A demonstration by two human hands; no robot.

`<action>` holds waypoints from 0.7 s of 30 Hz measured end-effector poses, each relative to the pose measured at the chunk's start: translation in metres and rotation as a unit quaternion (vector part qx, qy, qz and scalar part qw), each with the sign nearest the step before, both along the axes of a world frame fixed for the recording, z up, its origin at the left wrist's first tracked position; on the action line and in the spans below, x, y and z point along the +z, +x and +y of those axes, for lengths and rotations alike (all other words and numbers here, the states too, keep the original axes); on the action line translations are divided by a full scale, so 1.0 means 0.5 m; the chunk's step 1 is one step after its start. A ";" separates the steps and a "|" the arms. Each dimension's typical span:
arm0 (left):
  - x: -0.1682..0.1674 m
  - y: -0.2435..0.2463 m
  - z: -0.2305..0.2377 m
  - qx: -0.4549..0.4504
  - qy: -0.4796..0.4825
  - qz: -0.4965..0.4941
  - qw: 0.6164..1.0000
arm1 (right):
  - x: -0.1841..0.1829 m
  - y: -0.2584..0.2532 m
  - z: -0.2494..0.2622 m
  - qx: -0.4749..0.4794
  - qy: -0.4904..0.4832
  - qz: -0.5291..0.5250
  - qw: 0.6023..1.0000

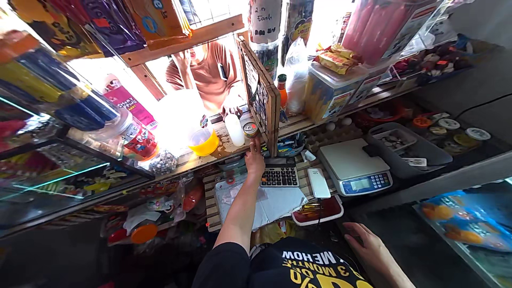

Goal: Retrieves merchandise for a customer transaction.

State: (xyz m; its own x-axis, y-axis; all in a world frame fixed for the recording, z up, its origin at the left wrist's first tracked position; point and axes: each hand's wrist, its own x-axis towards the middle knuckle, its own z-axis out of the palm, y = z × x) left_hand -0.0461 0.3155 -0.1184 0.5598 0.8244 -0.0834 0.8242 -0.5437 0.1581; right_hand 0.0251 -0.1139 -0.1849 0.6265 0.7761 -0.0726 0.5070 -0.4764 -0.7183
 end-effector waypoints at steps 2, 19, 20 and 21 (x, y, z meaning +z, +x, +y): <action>0.005 -0.002 -0.002 0.000 -0.006 -0.005 1.000 | 0.001 0.001 0.000 0.003 -0.004 0.004 1.000; 0.006 0.002 -0.001 0.001 -0.001 0.016 1.000 | -0.001 0.008 0.008 0.017 -0.034 0.019 0.999; 0.005 0.002 -0.001 0.000 0.000 0.016 1.000 | 0.000 0.007 0.010 0.018 -0.037 0.022 0.999; 0.005 0.002 -0.002 0.000 0.001 0.019 1.000 | 0.001 0.006 0.011 0.017 -0.038 0.025 0.999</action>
